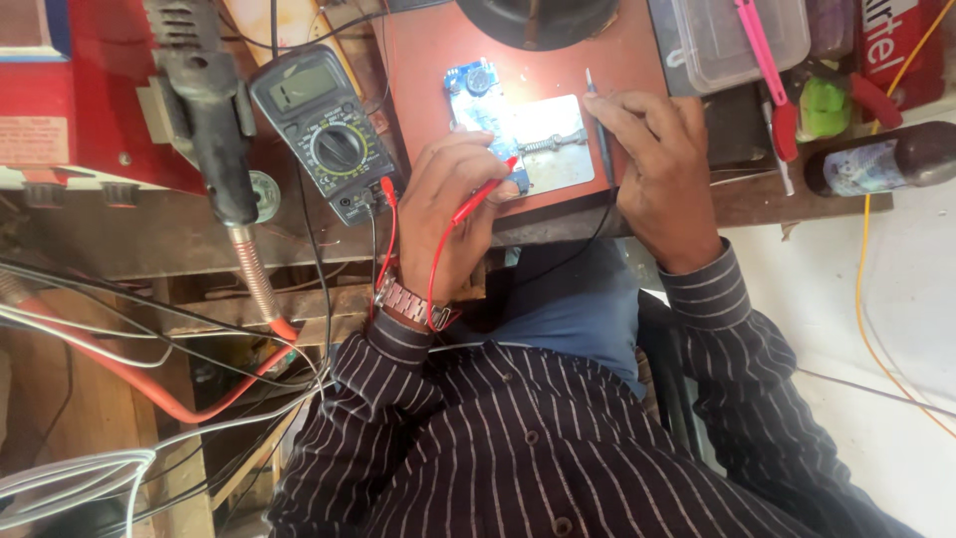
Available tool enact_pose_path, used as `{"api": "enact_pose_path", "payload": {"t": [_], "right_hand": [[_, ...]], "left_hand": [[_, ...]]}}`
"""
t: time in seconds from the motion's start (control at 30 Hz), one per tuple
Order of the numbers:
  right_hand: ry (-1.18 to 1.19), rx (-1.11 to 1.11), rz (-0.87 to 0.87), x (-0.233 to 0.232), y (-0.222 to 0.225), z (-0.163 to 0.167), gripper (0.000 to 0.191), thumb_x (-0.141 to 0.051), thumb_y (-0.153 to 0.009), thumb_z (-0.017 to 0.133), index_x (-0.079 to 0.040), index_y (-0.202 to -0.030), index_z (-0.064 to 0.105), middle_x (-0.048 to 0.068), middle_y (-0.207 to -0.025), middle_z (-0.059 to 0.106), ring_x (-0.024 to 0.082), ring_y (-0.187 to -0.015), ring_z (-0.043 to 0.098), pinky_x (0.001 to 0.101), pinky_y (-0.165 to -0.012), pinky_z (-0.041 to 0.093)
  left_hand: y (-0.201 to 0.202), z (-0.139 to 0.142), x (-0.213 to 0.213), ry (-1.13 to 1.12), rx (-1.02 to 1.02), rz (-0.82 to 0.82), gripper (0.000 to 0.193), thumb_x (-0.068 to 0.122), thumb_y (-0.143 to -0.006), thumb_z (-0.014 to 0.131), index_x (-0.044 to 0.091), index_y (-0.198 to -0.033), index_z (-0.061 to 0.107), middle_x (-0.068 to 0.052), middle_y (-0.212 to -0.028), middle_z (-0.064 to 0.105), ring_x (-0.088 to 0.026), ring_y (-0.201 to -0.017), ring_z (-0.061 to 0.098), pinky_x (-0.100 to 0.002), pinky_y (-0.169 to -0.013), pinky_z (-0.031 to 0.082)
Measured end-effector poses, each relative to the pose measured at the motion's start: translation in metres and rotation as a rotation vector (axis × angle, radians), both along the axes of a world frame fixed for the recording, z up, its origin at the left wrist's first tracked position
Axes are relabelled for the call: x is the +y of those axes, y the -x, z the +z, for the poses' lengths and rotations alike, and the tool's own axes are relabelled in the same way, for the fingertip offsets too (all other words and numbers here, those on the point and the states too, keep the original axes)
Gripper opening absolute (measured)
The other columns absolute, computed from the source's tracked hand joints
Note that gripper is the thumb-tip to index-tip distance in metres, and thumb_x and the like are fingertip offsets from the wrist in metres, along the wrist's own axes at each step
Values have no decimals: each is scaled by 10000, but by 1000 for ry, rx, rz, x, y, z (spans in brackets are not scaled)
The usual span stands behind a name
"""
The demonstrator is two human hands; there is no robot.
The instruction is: The person uses a multimeter to test points on a small blue circuit board, then applies a liquid from a bottle and scrubs the board with a toothbrush. The person continues to test and clean the board throughout the clip.
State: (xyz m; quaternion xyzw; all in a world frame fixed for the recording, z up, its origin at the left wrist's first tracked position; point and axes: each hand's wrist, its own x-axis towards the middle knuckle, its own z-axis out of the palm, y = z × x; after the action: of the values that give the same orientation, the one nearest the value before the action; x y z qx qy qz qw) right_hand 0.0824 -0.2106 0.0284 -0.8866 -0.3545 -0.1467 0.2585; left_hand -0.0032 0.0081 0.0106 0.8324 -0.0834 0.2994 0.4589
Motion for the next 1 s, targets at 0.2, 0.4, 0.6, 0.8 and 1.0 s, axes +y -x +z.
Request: {"api": "enact_pose_path", "payload": {"t": [0.2, 0.4, 0.6, 0.8, 1.0], "right_hand": [[-39, 8, 5, 0, -2, 4, 561, 186, -890, 534, -58, -1375, 674, 105, -1237, 645, 332, -1146, 536, 406, -1037, 458], [-205, 82, -19, -2, 3, 5, 363, 92, -1050, 576, -48, -1372, 666, 126, -1221, 655, 303, -1124, 587, 382, -978, 498], [-283, 126, -60, 0, 6, 6, 266, -31, -1066, 667, -50, -1332, 677, 122, -1177, 659, 273, -1065, 612, 357, -900, 516], [-286, 120, -17, 2, 7, 4, 291, -42, -1038, 690, -48, -1328, 674, 119, -1194, 668, 261, -1053, 617, 355, -939, 528], [-279, 108, -4, 4, 9, 5, 293, -55, -1041, 710, -51, -1332, 672, 110, -1207, 675, 254, -1049, 628, 350, -943, 529]], "left_hand": [[-1, 0, -1, -26, 9, 17, 197, 99, -934, 783, 65, -1055, 631, -101, -1112, 661, -310, -1206, 652, -436, -1035, 530], [-1, -1, -2, -29, 9, 29, 192, 116, -937, 781, 62, -1056, 640, -112, -1128, 664, -311, -1199, 650, -437, -1037, 526], [-1, 1, -2, -40, 29, 35, 183, 115, -931, 778, 66, -1052, 650, -121, -1135, 675, -318, -1191, 654, -431, -1017, 529], [0, 1, -3, -30, 10, 35, 187, 120, -941, 783, 64, -1060, 649, -115, -1124, 677, -307, -1199, 657, -426, -1021, 534], [0, 1, -3, -28, 28, 44, 179, 112, -932, 783, 66, -1049, 656, -110, -1116, 681, -306, -1194, 660, -425, -1008, 536]]}}
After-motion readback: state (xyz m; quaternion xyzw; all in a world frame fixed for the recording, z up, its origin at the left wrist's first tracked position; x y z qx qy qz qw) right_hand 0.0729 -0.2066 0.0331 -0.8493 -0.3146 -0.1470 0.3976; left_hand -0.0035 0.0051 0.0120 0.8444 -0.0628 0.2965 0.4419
